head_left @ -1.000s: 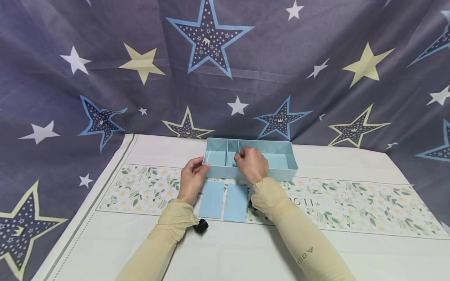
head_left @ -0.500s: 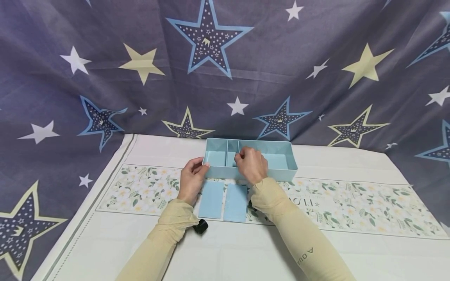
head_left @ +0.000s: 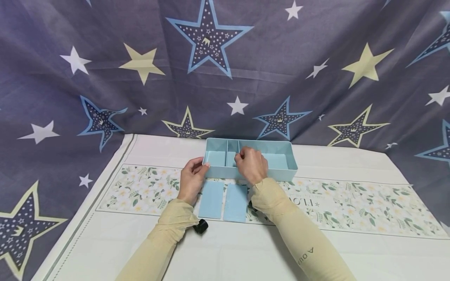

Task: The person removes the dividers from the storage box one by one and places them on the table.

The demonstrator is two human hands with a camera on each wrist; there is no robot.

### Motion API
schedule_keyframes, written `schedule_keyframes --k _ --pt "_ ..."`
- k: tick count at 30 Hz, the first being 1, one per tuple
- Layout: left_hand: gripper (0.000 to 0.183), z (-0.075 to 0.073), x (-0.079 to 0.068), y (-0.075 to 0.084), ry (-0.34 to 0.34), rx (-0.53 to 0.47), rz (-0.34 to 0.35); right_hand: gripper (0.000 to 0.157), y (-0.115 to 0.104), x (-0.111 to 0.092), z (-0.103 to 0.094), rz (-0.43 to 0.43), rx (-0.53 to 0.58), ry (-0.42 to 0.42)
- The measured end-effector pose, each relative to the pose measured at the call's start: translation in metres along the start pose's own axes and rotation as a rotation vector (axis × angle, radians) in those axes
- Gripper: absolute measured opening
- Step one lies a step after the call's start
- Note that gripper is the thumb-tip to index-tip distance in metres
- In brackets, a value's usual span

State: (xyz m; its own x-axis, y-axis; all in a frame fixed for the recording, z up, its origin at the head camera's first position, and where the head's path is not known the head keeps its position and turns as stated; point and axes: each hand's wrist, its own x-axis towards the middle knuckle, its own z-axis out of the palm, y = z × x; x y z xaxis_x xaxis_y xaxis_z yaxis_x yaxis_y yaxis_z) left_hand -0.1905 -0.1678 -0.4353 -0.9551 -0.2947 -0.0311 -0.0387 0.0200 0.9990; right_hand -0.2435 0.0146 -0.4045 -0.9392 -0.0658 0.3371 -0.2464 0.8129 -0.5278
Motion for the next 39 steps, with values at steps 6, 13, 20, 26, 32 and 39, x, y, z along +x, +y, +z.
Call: schedule_keyframes --k 6,13,20,26,32,39 --pt "0.034 -0.0004 -0.0002 0.0003 0.000 0.005 -0.002 0.019 -0.0005 -0.0009 0.0004 -0.005 0.002 0.006" --pt "0.035 -0.0008 0.0000 -0.0004 -0.001 0.009 -0.001 0.020 -0.0005 -0.0014 0.0005 -0.009 0.003 0.011" --pt "0.036 -0.0007 0.0006 -0.0017 -0.007 0.020 0.001 0.020 0.0001 -0.0016 0.0016 -0.026 0.016 0.035" --pt "0.034 -0.0005 0.0010 -0.0022 -0.004 0.024 0.001 0.019 0.0002 -0.0018 0.0018 -0.030 0.020 0.039" --pt "0.034 -0.0008 0.0006 -0.0023 -0.001 0.030 -0.003 0.017 -0.0009 -0.0015 0.0012 -0.010 0.015 0.033" --pt "0.034 -0.0002 0.0006 -0.0018 0.001 0.031 -0.002 0.020 -0.0019 0.0000 -0.0003 0.014 0.021 0.019"
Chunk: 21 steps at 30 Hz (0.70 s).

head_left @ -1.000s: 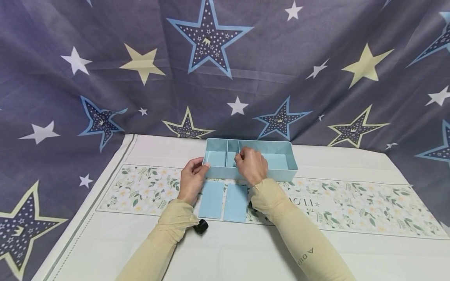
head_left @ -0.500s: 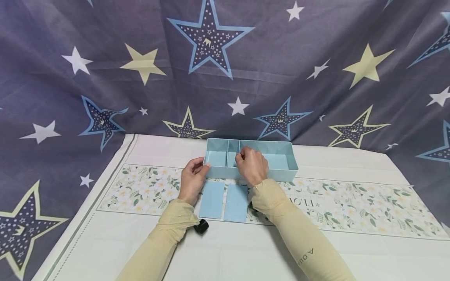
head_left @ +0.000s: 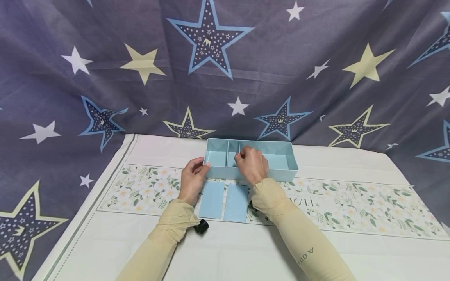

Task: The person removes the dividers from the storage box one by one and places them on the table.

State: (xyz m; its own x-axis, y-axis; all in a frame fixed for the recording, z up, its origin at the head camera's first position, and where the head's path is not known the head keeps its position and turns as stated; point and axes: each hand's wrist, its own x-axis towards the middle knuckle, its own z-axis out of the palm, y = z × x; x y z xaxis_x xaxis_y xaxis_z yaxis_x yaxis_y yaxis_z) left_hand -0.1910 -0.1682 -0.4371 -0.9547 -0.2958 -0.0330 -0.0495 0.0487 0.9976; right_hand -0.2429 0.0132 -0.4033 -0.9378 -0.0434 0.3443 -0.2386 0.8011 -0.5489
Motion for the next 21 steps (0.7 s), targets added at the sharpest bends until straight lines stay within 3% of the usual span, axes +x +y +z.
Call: schedule_keyframes --k 21 --pt "0.037 -0.0011 0.0001 0.0001 -0.008 -0.011 -0.001 0.016 0.0001 0.0007 0.0000 0.010 0.069 0.071"
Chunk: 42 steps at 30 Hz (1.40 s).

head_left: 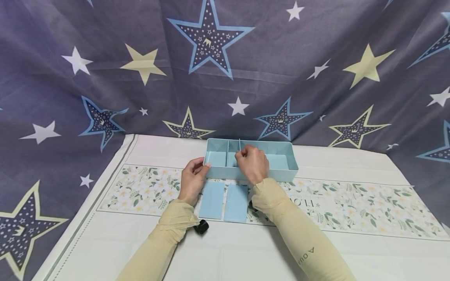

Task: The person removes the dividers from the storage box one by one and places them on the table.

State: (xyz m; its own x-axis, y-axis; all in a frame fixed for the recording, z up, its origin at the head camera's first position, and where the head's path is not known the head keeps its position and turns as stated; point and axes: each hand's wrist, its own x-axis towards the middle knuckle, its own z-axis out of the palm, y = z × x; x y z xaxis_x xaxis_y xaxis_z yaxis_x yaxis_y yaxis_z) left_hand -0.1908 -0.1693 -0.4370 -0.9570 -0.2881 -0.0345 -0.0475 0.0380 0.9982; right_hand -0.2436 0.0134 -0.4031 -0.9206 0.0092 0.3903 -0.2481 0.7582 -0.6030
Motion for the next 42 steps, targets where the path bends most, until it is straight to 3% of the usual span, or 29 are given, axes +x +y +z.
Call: schedule_keyframes --k 22,42 --pt "0.037 -0.0010 -0.0005 -0.0005 -0.006 -0.013 0.003 0.020 0.0004 0.0006 -0.0002 -0.049 0.041 0.069" --pt "0.037 0.0006 -0.0006 0.0013 -0.001 -0.017 -0.001 0.019 -0.0004 0.0034 -0.0057 -0.047 0.075 0.068"
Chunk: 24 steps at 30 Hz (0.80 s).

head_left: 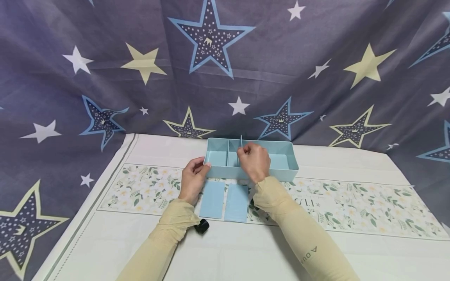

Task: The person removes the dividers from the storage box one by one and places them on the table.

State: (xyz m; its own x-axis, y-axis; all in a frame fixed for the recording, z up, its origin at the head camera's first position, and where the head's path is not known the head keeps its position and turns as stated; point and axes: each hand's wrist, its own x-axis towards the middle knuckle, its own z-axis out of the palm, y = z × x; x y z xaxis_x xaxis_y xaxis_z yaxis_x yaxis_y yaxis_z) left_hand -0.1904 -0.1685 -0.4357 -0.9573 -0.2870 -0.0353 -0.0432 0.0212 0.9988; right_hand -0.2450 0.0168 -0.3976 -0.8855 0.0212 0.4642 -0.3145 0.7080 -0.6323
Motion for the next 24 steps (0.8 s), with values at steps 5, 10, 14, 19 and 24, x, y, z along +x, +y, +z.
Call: schedule_keyframes --k 5,10,14,19,24 --pt "0.038 0.002 0.001 0.000 0.001 0.004 0.009 0.018 -0.001 0.002 -0.004 -0.016 -0.007 0.012" --pt "0.035 0.002 0.001 0.000 0.009 0.009 0.014 0.017 -0.001 0.004 -0.005 -0.023 -0.014 0.011" --pt "0.037 0.001 0.001 0.000 0.006 0.005 0.013 0.017 -0.002 0.004 -0.006 -0.027 -0.009 0.013" --pt "0.038 0.001 0.001 0.000 0.007 0.002 0.007 0.017 -0.004 0.005 -0.008 -0.021 0.003 0.009" --pt "0.036 0.000 0.000 0.000 0.014 0.009 0.007 0.017 -0.005 0.006 -0.012 -0.030 0.015 0.023"
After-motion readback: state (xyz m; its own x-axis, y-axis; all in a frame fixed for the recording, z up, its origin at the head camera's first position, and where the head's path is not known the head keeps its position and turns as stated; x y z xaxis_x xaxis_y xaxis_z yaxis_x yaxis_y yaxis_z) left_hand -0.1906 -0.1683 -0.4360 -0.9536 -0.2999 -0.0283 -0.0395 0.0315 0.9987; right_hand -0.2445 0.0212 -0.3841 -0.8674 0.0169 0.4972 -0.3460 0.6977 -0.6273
